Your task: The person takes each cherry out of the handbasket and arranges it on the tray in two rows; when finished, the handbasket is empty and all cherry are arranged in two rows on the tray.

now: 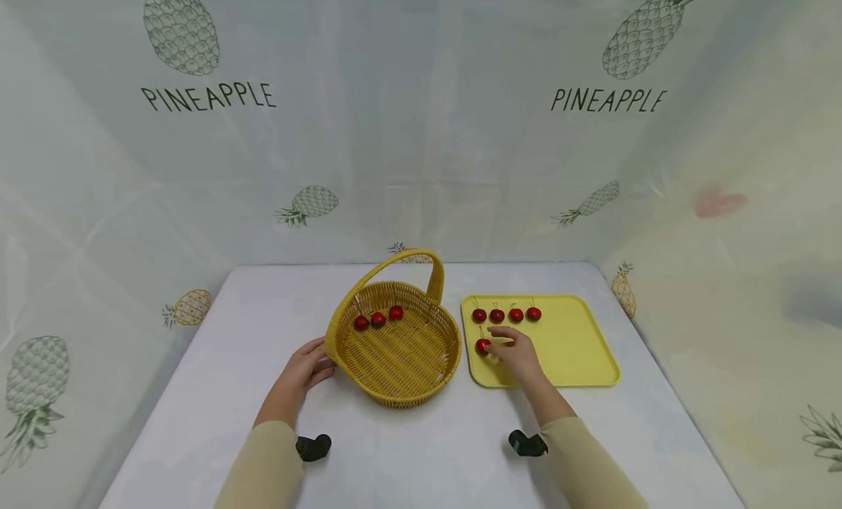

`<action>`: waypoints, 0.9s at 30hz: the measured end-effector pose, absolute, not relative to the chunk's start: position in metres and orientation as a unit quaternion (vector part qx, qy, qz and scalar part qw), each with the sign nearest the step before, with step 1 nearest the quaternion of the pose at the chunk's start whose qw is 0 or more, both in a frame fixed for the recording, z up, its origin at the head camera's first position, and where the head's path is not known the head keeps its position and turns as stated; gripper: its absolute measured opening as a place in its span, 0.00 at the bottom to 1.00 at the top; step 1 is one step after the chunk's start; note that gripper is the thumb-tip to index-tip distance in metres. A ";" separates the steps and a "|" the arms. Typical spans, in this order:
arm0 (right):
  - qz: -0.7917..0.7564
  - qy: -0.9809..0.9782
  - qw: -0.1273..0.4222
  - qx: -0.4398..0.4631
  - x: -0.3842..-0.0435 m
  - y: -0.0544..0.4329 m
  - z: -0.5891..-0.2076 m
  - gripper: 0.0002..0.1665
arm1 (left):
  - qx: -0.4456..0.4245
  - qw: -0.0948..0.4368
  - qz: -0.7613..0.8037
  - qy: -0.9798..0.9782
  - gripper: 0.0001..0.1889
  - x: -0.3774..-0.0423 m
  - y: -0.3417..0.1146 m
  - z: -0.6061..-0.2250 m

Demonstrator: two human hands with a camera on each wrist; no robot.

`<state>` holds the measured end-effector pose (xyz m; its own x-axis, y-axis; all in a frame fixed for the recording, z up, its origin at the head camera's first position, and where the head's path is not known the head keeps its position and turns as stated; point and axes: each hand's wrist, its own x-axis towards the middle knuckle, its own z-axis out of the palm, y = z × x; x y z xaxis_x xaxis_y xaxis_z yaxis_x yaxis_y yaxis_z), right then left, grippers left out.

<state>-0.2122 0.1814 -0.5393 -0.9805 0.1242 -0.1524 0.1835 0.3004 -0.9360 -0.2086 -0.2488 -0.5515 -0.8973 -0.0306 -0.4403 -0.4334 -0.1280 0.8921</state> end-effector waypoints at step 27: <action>-0.572 0.811 0.099 -0.073 -0.233 0.070 -0.476 0.21 | -0.199 0.138 0.724 0.646 0.32 -0.212 -0.250 -0.554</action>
